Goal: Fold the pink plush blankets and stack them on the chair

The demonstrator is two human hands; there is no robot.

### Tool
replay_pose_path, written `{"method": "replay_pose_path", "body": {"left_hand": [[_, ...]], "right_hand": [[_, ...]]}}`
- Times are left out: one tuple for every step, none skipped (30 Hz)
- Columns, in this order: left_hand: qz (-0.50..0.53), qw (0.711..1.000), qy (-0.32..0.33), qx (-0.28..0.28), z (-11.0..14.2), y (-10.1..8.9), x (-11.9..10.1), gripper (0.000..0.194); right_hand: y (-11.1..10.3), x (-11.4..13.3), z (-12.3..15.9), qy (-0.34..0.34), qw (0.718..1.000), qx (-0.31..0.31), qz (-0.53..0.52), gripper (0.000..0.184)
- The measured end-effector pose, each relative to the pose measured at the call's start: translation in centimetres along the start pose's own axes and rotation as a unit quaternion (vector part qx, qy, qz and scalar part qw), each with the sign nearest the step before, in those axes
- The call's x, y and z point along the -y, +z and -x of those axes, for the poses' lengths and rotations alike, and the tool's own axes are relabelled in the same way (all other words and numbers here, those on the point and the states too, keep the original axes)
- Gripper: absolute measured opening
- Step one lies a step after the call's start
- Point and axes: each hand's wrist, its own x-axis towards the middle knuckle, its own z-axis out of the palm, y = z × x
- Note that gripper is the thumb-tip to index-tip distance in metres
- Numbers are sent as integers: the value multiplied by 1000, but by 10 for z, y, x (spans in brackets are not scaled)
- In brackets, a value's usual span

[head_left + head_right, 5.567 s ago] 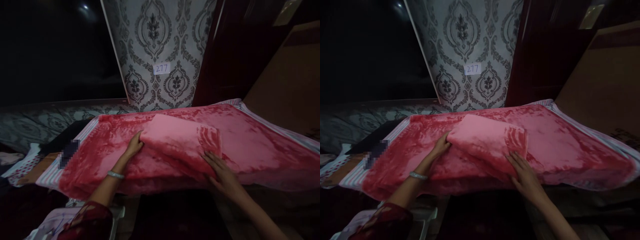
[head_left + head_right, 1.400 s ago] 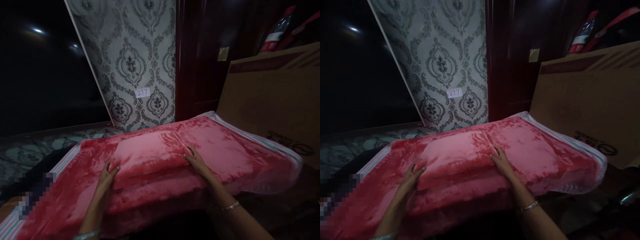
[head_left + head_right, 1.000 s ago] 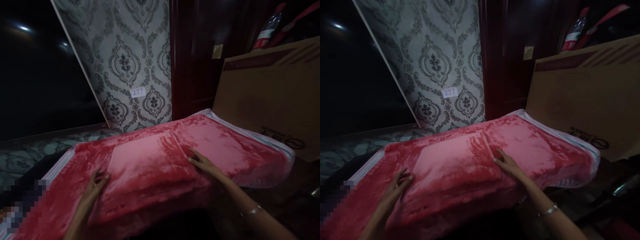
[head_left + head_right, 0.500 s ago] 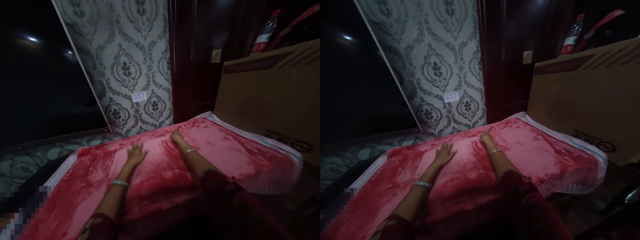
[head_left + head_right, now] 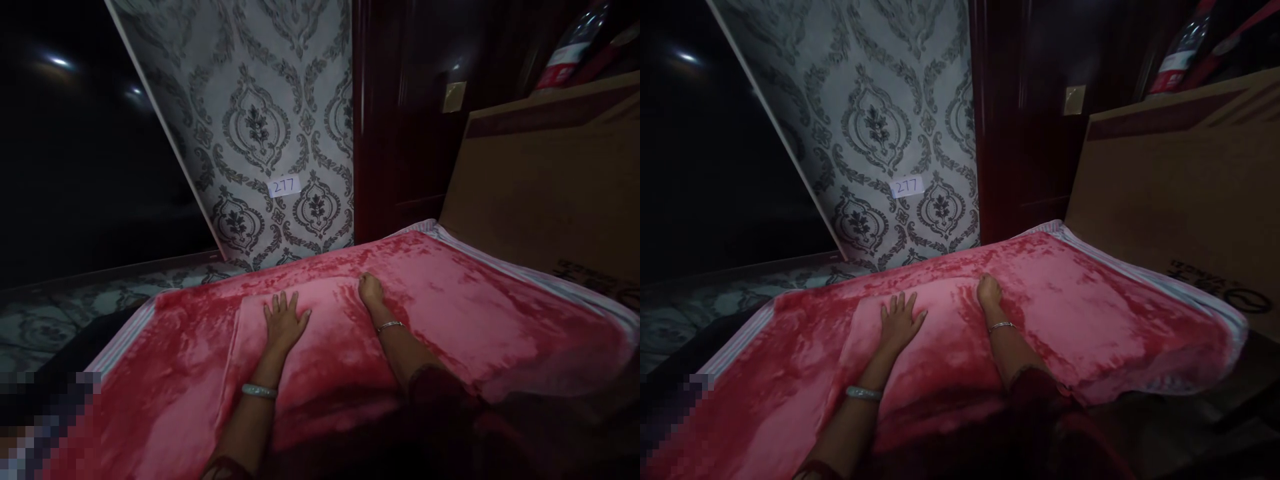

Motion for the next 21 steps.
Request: {"method": "replay_pose_path", "body": {"left_hand": [[2, 1000, 1, 1, 0, 0, 0, 70], [3, 1000, 0, 1, 1, 1, 0, 70], [5, 1000, 0, 0, 2, 1, -1, 70], [7, 1000, 0, -1, 4, 1, -2, 70], [8, 1000, 0, -3, 6, 1, -3, 70], [10, 1000, 1, -5, 8, 0, -4, 71], [12, 1000, 1, -5, 9, -1, -5, 71], [17, 1000, 0, 0, 10, -2, -5, 72], [23, 1000, 1, 12, 9, -5, -5, 74], [32, 999, 1, 29, 8, -8, -4, 75], [41, 998, 0, 47, 6, -11, -1, 77], [47, 997, -5, 65, 3, -14, 3, 79], [49, 996, -15, 78, 0, -18, 8, 80], [45, 995, -28, 86, -3, -21, 15, 80], [38, 994, -46, 89, -5, -22, 22, 80], [30, 993, -67, 87, -7, -22, 30, 79], [25, 992, -86, 84, -7, -21, 37, 77], [26, 991, -104, 78, -6, -19, 43, 76], [31, 990, -121, 70, -5, -16, 48, 75], [39, 988, -136, 59, -4, -13, 51, 75], [47, 986, -149, 50, -2, -10, 53, 75]], "right_hand": [[-2, 1, 1, -5, 1000, 0, 7, 40], [-5, 4, 2, -11, 1000, 1, 16, 41], [-8, 7, 4, -19, 1000, 2, 24, 42], [-11, 12, 7, -28, 999, 2, 32, 42], [-15, 18, 10, -44, 998, -3, 40, 42], [-17, 25, 15, -72, 996, -11, 50, 43], [-19, 33, 20, -113, 991, -20, 62, 44], [-20, 41, 27, -163, 983, -26, 76, 45], [-18, 47, 34, -215, 972, -26, 92, 47], [-15, 52, 42, -259, 959, -19, 111, 49], [-11, 54, 50, -288, 948, -3, 132, 51], [-5, 54, 57, -303, 941, 17, 152, 51], [1, 52, 63, -306, 936, 34, 170, 52], [8, 48, 68, -305, 933, 44, 184, 53], [15, 43, 71, -305, 931, 46, 194, 53], [20, 38, 73, -307, 930, 42, 199, 54], [25, 33, 74, -311, 929, 33, 199, 54], [28, 29, 73, -315, 928, 23, 197, 53], [30, 26, 73, -318, 928, 17, 196, 53], [30, 24, 72, -321, 927, 13, 194, 53], [30, 22, 71, -324, 926, 11, 192, 52]]}}
